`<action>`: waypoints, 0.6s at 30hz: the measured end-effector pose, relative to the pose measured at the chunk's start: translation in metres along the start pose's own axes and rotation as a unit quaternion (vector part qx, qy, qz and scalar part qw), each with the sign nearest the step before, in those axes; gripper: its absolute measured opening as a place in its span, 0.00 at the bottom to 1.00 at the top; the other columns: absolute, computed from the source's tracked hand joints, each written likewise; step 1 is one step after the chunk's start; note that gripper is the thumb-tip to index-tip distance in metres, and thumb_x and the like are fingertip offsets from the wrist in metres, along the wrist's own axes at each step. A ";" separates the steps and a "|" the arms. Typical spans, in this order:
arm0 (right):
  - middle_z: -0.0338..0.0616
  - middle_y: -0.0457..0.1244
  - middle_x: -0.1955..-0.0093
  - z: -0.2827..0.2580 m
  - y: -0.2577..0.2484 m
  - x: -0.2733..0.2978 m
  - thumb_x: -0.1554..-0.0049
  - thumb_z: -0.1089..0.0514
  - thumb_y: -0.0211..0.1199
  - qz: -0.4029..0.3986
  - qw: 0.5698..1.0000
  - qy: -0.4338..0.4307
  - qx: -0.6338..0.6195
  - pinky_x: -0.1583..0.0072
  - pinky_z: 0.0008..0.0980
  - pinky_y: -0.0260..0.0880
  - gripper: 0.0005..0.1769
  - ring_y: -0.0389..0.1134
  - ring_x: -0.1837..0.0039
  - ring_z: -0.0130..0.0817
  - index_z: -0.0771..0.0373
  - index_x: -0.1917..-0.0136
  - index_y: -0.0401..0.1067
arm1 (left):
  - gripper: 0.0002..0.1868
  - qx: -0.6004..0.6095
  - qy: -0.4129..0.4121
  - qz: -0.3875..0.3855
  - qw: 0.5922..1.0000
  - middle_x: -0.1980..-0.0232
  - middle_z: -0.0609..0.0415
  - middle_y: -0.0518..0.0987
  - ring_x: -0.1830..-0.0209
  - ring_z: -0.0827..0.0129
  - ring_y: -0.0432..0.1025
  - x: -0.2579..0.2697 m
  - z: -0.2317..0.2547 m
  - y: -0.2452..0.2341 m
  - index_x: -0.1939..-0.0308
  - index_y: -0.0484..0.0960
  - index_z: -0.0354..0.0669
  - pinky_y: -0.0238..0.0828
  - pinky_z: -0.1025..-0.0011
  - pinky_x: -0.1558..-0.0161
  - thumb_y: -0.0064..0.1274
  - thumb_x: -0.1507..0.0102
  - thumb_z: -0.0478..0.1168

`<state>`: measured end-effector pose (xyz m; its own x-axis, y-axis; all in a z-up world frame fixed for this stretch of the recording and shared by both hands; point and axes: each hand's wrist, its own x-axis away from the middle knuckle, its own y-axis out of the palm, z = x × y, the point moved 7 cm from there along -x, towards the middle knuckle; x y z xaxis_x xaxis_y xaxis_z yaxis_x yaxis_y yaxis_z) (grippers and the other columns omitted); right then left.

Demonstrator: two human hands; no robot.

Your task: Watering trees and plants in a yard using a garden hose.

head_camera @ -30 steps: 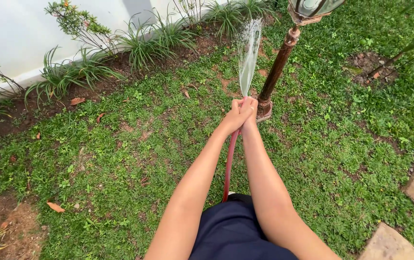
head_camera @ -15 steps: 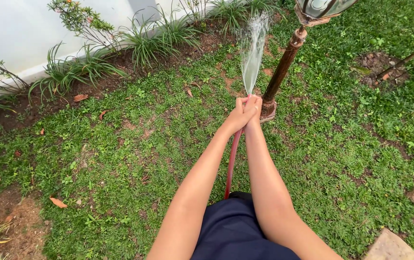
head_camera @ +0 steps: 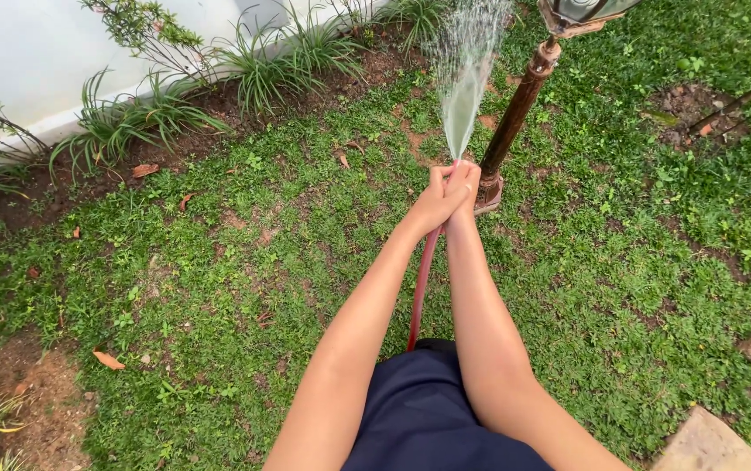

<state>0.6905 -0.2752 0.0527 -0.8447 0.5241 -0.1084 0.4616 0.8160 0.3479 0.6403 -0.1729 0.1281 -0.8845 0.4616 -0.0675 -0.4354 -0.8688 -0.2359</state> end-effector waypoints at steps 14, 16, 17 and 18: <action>0.34 0.54 0.69 0.002 0.007 -0.006 0.33 0.45 0.47 0.003 1.000 0.011 0.006 0.73 0.27 0.54 0.14 0.56 0.74 0.23 0.57 0.49 0.56 | 0.40 0.009 0.003 0.012 1.000 0.37 0.33 0.75 0.38 0.50 0.75 0.002 0.003 -0.005 0.29 0.53 0.42 0.70 0.58 0.38 0.50 0.37 0.58; 0.34 0.54 0.68 0.029 -0.001 -0.028 0.32 0.45 0.48 0.012 1.000 0.002 0.021 0.72 0.27 0.53 0.14 0.55 0.73 0.22 0.57 0.48 0.58 | 0.39 0.012 0.002 0.016 1.000 0.37 0.32 0.75 0.39 0.50 0.75 0.000 -0.001 -0.006 0.29 0.54 0.42 0.71 0.59 0.39 0.50 0.37 0.58; 0.35 0.54 0.67 0.042 -0.001 -0.038 0.30 0.47 0.48 -0.011 1.000 -0.005 0.011 0.72 0.27 0.53 0.14 0.55 0.72 0.23 0.61 0.49 0.58 | 0.39 0.021 0.008 0.019 1.000 0.37 0.32 0.74 0.38 0.50 0.75 -0.003 -0.005 -0.007 0.30 0.54 0.42 0.70 0.58 0.38 0.50 0.37 0.58; 0.37 0.54 0.66 0.055 -0.001 -0.046 0.29 0.49 0.49 -0.034 0.999 -0.011 0.001 0.71 0.28 0.52 0.16 0.55 0.72 0.23 0.64 0.51 0.59 | 0.39 0.031 0.012 0.023 0.999 0.36 0.31 0.74 0.37 0.50 0.74 -0.004 -0.010 -0.007 0.30 0.54 0.41 0.69 0.58 0.38 0.51 0.37 0.57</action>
<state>0.7443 -0.2866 0.0062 -0.8675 0.4734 -0.1528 0.4046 0.8502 0.3368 0.6484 -0.1664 0.1207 -0.8998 0.4246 -0.1001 -0.4047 -0.8981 -0.1723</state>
